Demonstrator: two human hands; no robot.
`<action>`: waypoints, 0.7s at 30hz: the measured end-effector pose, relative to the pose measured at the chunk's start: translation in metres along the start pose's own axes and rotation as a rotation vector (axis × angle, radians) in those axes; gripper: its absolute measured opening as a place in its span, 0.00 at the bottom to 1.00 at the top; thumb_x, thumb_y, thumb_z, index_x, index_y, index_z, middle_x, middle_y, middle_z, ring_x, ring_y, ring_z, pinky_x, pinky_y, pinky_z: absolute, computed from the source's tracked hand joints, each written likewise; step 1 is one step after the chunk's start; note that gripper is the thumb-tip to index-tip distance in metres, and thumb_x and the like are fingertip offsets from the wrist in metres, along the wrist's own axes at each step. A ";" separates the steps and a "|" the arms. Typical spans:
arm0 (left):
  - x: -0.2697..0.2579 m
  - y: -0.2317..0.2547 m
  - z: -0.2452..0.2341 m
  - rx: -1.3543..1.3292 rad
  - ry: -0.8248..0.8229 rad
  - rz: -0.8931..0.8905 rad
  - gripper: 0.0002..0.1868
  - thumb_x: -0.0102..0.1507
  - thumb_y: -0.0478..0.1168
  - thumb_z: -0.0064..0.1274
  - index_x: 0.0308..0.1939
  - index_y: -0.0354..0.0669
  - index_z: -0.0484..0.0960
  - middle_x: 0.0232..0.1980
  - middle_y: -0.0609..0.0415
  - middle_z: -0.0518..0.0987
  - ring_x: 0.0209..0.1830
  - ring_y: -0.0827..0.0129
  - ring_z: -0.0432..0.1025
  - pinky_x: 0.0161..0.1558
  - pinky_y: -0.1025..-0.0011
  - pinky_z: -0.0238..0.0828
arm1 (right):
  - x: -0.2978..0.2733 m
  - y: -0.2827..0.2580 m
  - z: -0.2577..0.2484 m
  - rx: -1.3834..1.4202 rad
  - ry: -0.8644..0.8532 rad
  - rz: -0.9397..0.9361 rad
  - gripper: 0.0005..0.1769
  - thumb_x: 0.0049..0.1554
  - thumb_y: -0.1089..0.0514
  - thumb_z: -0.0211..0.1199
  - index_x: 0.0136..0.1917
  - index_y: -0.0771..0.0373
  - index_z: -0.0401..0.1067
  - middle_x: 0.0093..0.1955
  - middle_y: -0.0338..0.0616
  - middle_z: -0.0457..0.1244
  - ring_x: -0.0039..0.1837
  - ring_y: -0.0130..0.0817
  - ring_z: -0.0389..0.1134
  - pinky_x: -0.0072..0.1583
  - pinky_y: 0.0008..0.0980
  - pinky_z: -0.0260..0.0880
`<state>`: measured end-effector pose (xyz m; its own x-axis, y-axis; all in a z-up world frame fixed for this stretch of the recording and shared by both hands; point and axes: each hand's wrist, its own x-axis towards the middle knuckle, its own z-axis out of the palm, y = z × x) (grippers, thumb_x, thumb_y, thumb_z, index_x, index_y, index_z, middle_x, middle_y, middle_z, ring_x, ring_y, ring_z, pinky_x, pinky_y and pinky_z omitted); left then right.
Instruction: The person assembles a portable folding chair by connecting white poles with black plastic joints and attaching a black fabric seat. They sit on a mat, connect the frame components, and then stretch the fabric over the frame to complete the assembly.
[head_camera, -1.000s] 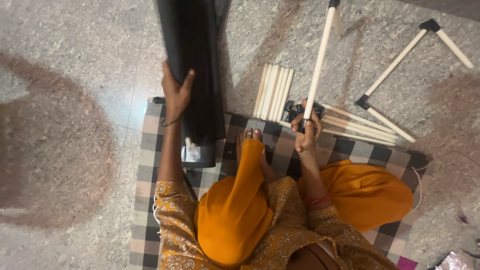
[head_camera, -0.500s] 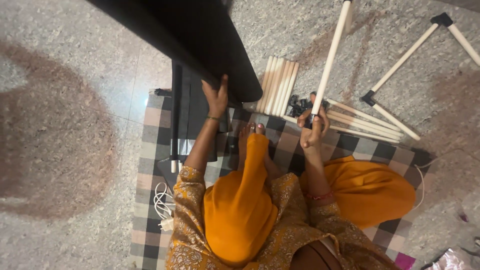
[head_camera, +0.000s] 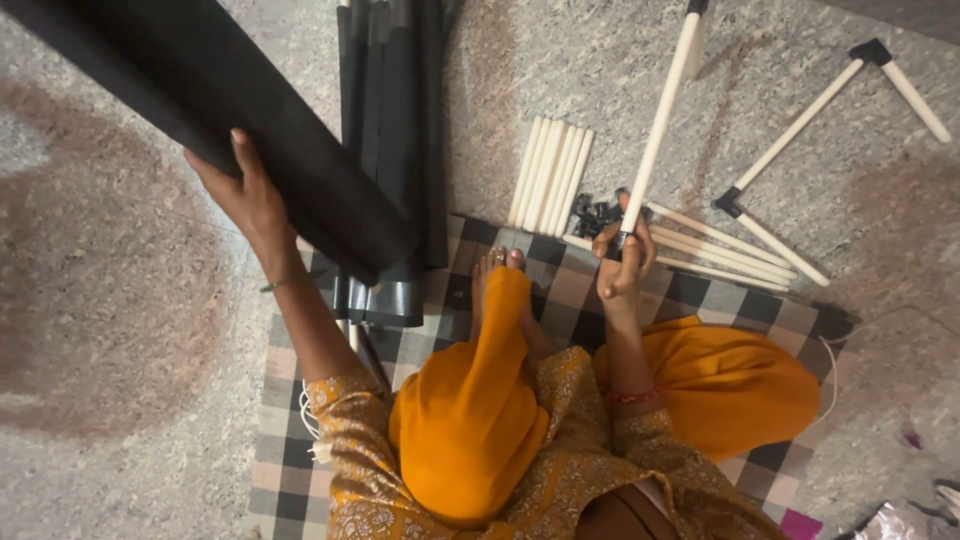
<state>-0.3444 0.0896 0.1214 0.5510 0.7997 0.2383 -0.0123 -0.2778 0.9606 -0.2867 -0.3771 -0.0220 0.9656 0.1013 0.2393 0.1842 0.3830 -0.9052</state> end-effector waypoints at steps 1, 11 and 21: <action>-0.002 -0.008 -0.004 0.112 -0.058 0.002 0.31 0.78 0.45 0.52 0.76 0.30 0.58 0.74 0.34 0.70 0.72 0.53 0.69 0.73 0.59 0.69 | 0.000 0.001 0.000 -0.023 -0.032 -0.044 0.50 0.64 0.31 0.60 0.81 0.73 0.56 0.50 0.43 0.65 0.39 0.23 0.58 0.41 0.24 0.65; -0.094 -0.148 0.015 1.139 -0.341 -0.099 0.31 0.68 0.51 0.60 0.63 0.29 0.69 0.53 0.31 0.77 0.53 0.38 0.74 0.52 0.50 0.72 | 0.007 0.017 0.001 -0.182 -0.150 -0.350 0.54 0.56 0.24 0.60 0.81 0.59 0.51 0.81 0.62 0.53 0.47 0.25 0.63 0.44 0.25 0.72; -0.119 -0.087 0.114 1.171 -0.464 0.310 0.40 0.56 0.54 0.61 0.68 0.40 0.70 0.51 0.39 0.73 0.46 0.50 0.70 0.40 0.55 0.72 | 0.010 0.016 0.002 -0.212 -0.174 -0.357 0.59 0.55 0.22 0.60 0.81 0.64 0.51 0.80 0.63 0.53 0.48 0.27 0.64 0.43 0.25 0.73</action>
